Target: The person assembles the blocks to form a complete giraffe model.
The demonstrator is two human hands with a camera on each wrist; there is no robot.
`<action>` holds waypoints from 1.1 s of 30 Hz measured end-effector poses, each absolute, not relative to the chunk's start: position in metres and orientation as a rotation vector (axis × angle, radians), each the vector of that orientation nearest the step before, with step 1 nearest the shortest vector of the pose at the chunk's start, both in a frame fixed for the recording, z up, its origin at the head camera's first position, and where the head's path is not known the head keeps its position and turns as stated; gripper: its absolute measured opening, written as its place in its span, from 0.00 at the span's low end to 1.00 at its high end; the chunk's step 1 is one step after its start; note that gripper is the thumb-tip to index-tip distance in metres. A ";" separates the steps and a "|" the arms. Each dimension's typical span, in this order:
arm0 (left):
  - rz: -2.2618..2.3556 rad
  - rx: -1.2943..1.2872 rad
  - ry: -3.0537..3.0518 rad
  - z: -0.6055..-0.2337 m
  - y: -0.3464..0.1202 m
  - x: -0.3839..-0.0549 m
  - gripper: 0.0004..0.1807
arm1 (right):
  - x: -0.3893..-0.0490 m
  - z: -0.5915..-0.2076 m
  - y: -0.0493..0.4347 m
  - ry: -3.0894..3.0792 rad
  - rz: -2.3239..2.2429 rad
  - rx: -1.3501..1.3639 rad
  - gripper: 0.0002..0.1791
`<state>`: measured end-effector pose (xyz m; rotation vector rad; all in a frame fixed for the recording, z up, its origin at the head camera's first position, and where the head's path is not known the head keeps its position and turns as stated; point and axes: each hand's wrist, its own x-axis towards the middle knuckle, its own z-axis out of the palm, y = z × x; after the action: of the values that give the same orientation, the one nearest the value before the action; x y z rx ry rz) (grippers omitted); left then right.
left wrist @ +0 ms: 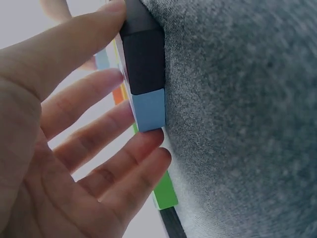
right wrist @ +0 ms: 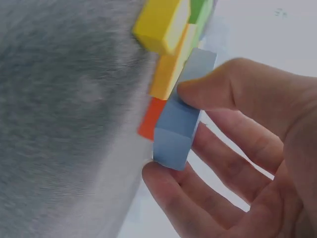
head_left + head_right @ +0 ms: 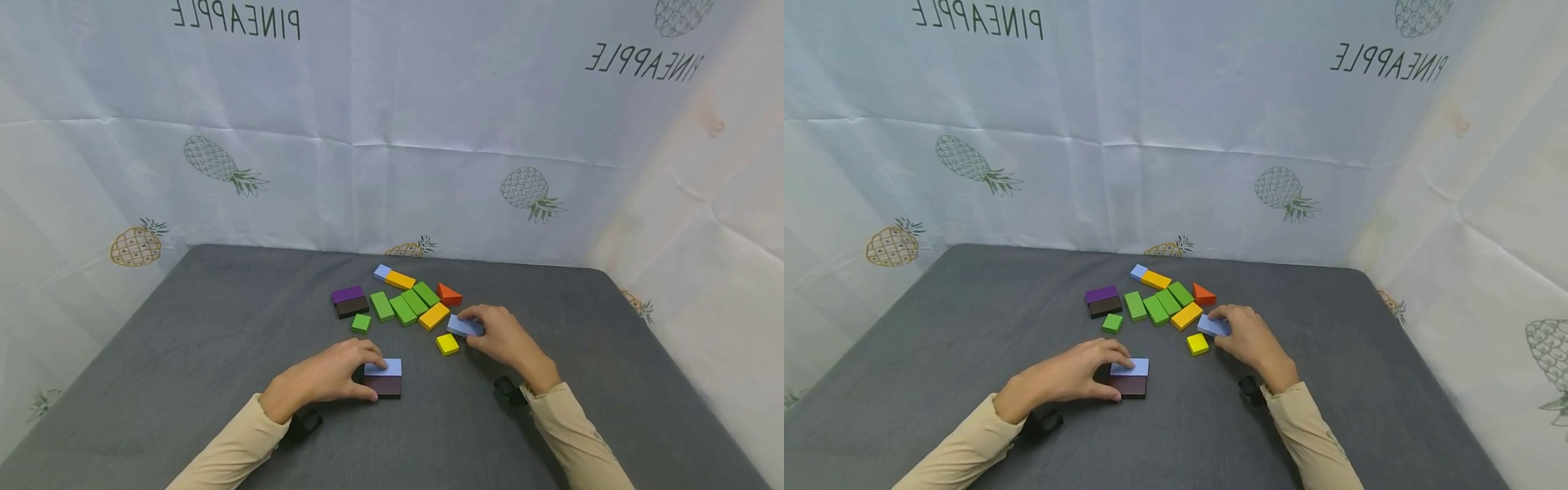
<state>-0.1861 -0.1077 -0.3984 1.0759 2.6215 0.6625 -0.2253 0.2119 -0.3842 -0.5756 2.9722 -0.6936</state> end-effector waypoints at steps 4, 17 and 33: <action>0.658 1.094 2.623 -0.398 -0.107 -0.187 0.22 | -0.220 -0.376 0.207 2.946 -0.714 -0.623 0.20; 0.651 1.098 2.633 -0.399 -0.106 -0.188 0.24 | -0.202 -0.370 0.176 2.762 -0.596 -0.788 0.21; 0.618 1.113 2.637 -0.398 -0.107 -0.187 0.25 | -0.190 -0.377 0.159 2.558 -0.583 -0.966 0.19</action>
<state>-0.1874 -0.1065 -0.3983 1.1127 2.6369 0.6179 -0.1896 0.1592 -0.3771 -0.9665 2.5584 -0.5828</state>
